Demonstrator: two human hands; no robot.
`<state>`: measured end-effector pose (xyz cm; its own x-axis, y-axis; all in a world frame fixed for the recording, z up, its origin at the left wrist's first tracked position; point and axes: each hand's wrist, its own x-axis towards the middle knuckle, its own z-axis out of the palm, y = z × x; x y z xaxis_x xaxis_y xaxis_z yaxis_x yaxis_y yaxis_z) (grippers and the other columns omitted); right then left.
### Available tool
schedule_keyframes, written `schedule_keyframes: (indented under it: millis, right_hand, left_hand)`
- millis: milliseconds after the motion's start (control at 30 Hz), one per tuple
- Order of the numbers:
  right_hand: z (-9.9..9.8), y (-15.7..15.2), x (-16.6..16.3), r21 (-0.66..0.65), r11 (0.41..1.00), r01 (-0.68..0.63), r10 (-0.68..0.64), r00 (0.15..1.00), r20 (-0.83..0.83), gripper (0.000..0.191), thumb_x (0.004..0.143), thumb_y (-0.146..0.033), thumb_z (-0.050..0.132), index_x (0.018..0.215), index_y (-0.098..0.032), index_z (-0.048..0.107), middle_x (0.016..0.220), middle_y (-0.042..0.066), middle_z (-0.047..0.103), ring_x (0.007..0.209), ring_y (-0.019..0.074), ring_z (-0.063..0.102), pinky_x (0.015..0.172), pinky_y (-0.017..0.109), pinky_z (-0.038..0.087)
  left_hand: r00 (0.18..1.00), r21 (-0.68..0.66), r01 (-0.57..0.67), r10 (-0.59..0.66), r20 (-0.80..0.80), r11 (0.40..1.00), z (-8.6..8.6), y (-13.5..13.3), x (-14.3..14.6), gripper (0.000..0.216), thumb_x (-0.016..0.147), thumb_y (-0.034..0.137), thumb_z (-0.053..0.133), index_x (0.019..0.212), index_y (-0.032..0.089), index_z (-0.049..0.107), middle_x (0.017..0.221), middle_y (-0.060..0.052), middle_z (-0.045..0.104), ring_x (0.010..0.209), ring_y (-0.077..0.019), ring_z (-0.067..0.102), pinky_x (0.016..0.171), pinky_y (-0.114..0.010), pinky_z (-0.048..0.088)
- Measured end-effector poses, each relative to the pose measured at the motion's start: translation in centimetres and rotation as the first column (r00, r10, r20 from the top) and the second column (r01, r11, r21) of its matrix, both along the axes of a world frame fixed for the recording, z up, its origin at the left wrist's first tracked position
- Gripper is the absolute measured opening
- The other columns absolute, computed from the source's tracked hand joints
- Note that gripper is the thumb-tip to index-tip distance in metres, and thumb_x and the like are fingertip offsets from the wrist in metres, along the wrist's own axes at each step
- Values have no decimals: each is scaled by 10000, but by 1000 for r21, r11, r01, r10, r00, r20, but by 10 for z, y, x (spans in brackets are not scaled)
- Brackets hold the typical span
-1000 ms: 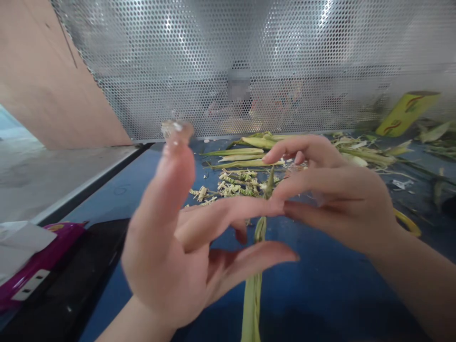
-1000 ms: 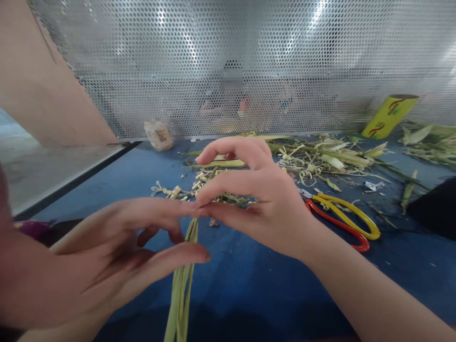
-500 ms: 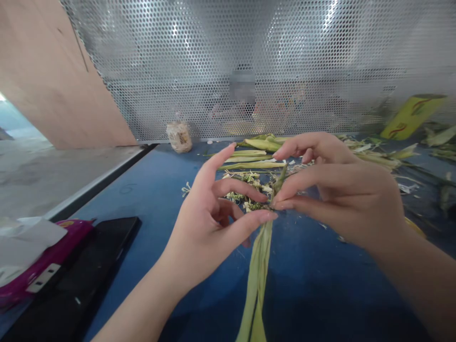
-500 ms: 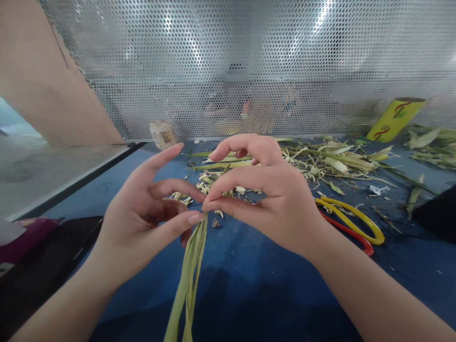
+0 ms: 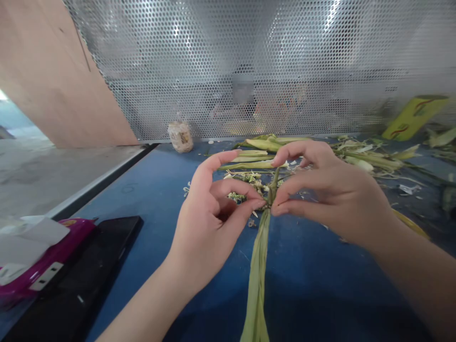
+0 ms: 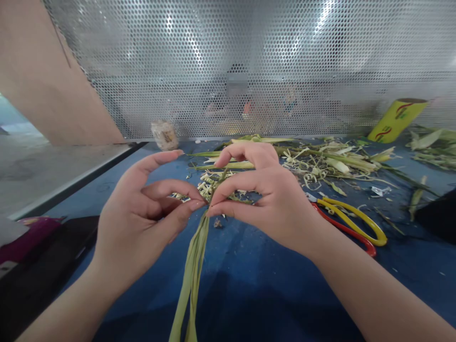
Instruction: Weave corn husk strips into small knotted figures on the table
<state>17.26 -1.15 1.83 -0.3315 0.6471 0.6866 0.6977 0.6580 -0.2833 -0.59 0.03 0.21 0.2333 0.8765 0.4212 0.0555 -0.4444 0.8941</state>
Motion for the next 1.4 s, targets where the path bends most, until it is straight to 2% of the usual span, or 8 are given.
schedule_keyframes:
  millis: [200, 267, 333, 433, 533, 700, 1033, 1400]
  right_hand:
    - [-2, 2, 1, -14, 999, 29, -29, 998, -56, 108, 701, -351, 647, 611, -292, 650, 1051, -8, 531, 1057, 229, 497, 898, 424, 413]
    - [-2, 4, 2, -1, 1000, -16, 16, 993, -120, 53, 713, -339, 636, 693, -295, 656, 1127, -12, 531, 1097, 237, 483, 900, 426, 419]
    - [-2, 5, 3, 11, 996, -94, 94, 979, -183, 118, 719, -320, 634, 833, -295, 646, 1172, -1, 529, 1131, 233, 464, 904, 419, 420]
    - [-3, 5, 1, 76, 987, -143, 157, 958, -239, 157, 736, -230, 621, 881, -292, 619, 1111, -2, 564, 1126, 201, 467, 896, 394, 417]
    - [-8, 5, -2, 154, 979, -130, 161, 965, -206, 106, 739, -189, 613, 756, -292, 627, 1110, -6, 540, 1087, 201, 482, 877, 397, 403]
    - [-17, 6, -8, 186, 979, -80, 107, 985, -137, 158, 717, -239, 644, 848, -327, 645, 1145, 18, 517, 1088, 252, 475, 831, 417, 422]
    - [-16, 1, -12, 377, 926, 17, 17, 996, -88, 135, 702, -204, 662, 788, -308, 667, 995, 30, 539, 930, 218, 536, 769, 385, 419]
    - [-15, 2, -14, 327, 945, -11, 40, 996, -82, 105, 710, -203, 655, 747, -299, 677, 1001, 32, 518, 921, 198, 519, 747, 367, 422]
  left_hand:
    - [998, 45, -69, 68, 11, 997, 3, 0, -2, 477, 686, 186, 660, 1096, 275, 431, 670, 56, 640, 382, -55, 450, 399, -207, 387]
    - [996, 42, -62, 60, 59, 997, 4, 0, -2, 521, 695, 187, 653, 1150, 278, 414, 677, 54, 639, 414, -63, 489, 413, -203, 417]
    - [993, 18, -31, 29, 114, 999, 5, 1, -2, 555, 701, 182, 646, 1191, 262, 400, 678, 46, 638, 477, -84, 557, 445, -204, 463]
    - [981, -46, 17, -8, 194, 999, 6, 2, -2, 593, 698, 178, 645, 1228, 217, 382, 666, 36, 629, 496, -104, 596, 427, -204, 488]
    - [969, -93, 45, -21, 245, 995, 7, 3, -1, 618, 692, 175, 648, 1245, 187, 371, 661, 38, 621, 470, -99, 590, 394, -194, 489]
    - [956, -122, 104, -65, 287, 987, 6, 4, -1, 638, 690, 142, 646, 1258, 174, 357, 670, 43, 616, 477, -93, 588, 402, -196, 514]
    - [949, -204, 179, -114, 293, 962, 5, 3, 4, 673, 700, 103, 627, 1288, 135, 299, 662, 34, 619, 485, -92, 592, 407, -176, 512]
    - [960, -214, 163, -105, 259, 963, 3, 4, 4, 634, 713, 115, 615, 1273, 148, 322, 683, 30, 617, 491, -89, 593, 418, -178, 514]
